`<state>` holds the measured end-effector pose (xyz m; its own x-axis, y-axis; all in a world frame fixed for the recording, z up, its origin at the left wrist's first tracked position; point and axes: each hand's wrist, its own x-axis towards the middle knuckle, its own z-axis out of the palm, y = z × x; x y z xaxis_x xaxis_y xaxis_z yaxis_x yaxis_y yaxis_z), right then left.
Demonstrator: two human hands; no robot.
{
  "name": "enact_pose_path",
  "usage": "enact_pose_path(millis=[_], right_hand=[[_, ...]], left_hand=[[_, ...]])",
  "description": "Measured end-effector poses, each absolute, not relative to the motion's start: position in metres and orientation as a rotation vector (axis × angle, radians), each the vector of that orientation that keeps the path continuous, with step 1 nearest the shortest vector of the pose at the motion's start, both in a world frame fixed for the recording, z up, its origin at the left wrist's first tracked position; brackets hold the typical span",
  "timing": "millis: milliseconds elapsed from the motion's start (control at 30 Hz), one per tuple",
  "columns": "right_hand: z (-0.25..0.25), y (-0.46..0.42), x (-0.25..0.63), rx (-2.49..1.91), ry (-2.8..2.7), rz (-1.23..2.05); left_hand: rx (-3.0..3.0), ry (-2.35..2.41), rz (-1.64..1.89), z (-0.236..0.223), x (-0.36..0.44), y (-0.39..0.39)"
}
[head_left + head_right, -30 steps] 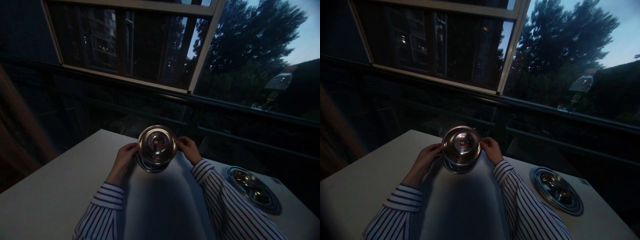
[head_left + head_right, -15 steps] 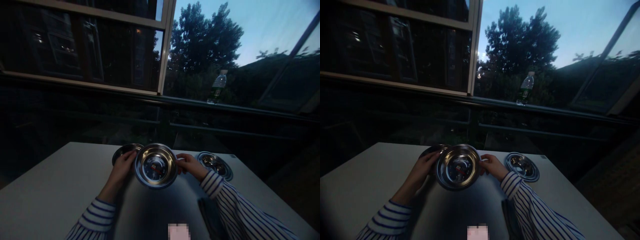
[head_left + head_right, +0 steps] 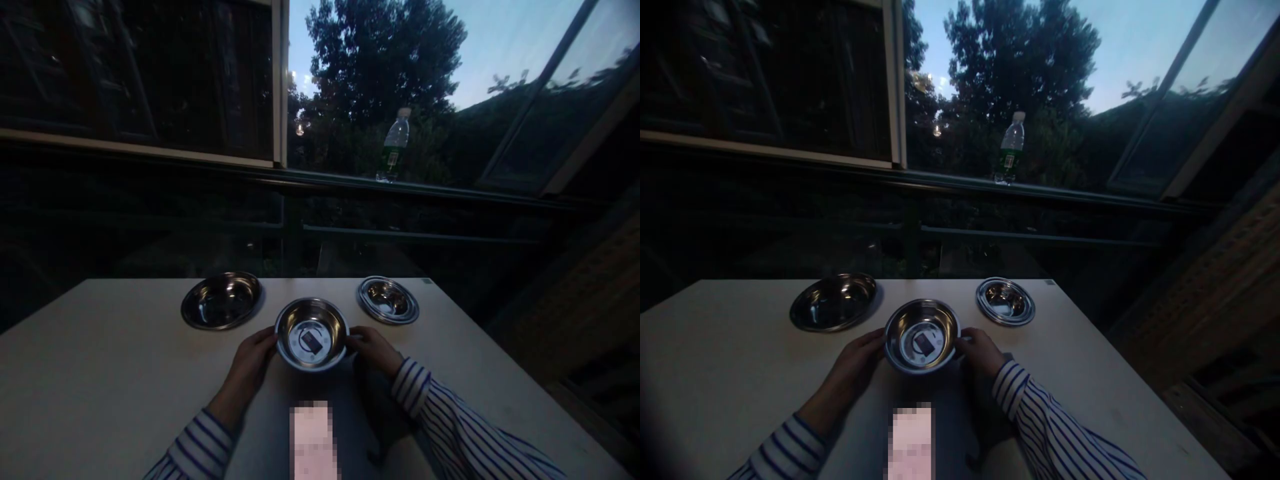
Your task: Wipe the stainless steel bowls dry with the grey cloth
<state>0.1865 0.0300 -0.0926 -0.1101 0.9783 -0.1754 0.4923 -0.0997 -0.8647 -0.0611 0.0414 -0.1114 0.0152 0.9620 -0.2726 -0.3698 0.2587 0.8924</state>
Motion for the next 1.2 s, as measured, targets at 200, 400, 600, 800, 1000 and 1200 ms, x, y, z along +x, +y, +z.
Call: enact_pose_path(millis=[200,400,600,800,1000,1200], right_hand=[[-0.08,-0.014,0.22,-1.673,-1.91,0.774],[-0.105,-0.064,0.224,-1.685,-2.32,0.428],[-0.114,-0.059,0.237,-1.947,-1.957,0.337],[-0.113,-0.04,0.256,-2.096,-1.682,0.491],[-0.089,-0.036,0.257,-1.854,-1.602,0.648],[-0.047,-0.036,0.234,-1.41,-1.346,0.841]], left_hand=[[0.736,1.12,1.174,-0.109,-0.067,0.025],[0.83,1.259,1.1,-0.1,-0.055,0.003],[0.834,1.247,1.079,-0.097,-0.049,-0.003],[0.791,1.248,1.069,-0.104,-0.051,0.0],[1.001,1.542,1.129,-0.094,-0.059,-0.004],[1.561,1.419,1.223,-0.055,-0.032,-0.014]])
